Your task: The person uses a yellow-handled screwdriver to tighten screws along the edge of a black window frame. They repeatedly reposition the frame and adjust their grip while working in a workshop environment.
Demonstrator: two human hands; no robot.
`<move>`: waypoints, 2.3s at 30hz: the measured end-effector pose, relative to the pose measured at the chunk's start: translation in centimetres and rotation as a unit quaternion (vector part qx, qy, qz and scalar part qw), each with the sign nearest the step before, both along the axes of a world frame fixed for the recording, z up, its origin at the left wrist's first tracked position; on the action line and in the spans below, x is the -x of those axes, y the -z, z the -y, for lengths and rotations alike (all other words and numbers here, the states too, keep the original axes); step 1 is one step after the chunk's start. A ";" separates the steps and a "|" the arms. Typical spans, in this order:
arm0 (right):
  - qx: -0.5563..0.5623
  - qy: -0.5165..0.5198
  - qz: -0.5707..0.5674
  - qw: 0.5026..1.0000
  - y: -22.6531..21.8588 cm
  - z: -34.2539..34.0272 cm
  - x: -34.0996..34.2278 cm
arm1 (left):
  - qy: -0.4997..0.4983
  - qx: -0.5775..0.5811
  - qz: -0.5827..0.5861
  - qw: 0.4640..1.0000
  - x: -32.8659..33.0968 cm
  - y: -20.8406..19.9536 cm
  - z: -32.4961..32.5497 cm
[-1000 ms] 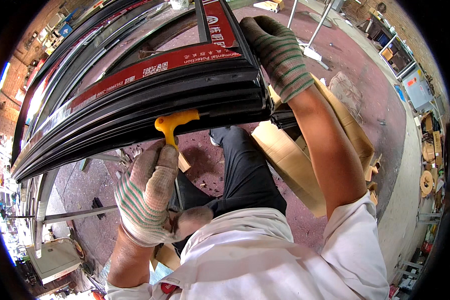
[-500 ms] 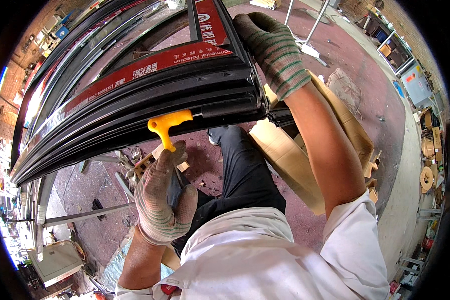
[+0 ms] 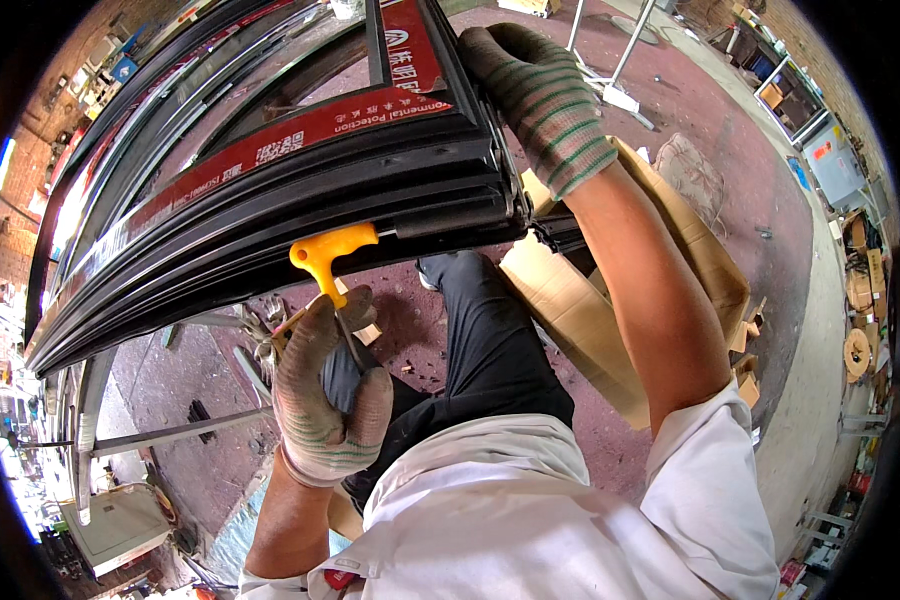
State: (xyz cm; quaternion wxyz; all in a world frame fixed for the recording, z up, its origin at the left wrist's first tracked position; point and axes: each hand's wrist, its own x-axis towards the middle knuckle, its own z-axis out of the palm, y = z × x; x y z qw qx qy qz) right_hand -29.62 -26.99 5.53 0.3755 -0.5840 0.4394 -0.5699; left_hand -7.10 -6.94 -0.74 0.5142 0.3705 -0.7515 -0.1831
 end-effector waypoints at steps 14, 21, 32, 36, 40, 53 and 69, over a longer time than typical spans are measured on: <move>0.020 -0.023 0.035 0.999 0.9 0.8 0.3 | -0.080 0.099 0.242 0.962 -1.1 -3.1 0.9; 0.035 0.005 -0.002 0.999 0.7 0.8 0.1 | -0.142 0.116 0.189 0.965 -1.0 -3.4 1.5; 0.025 0.005 -0.016 1.000 0.7 0.8 0.3 | -0.174 0.180 0.264 0.931 -0.4 -4.3 1.9; 0.032 -0.007 -0.030 0.999 0.4 0.5 0.3 | -0.197 0.206 0.246 0.926 0.1 -4.5 2.2; 0.033 -0.024 -0.022 0.999 0.4 0.8 0.4 | -0.194 0.202 0.221 0.934 0.2 -4.3 2.2; 0.008 -0.007 -0.038 0.999 0.3 0.3 0.7 | -0.206 0.196 0.220 0.933 -0.2 -4.0 1.8; 0.001 -0.034 0.064 0.997 0.9 0.6 0.4 | -0.174 0.058 0.174 0.967 0.6 -9.0 2.1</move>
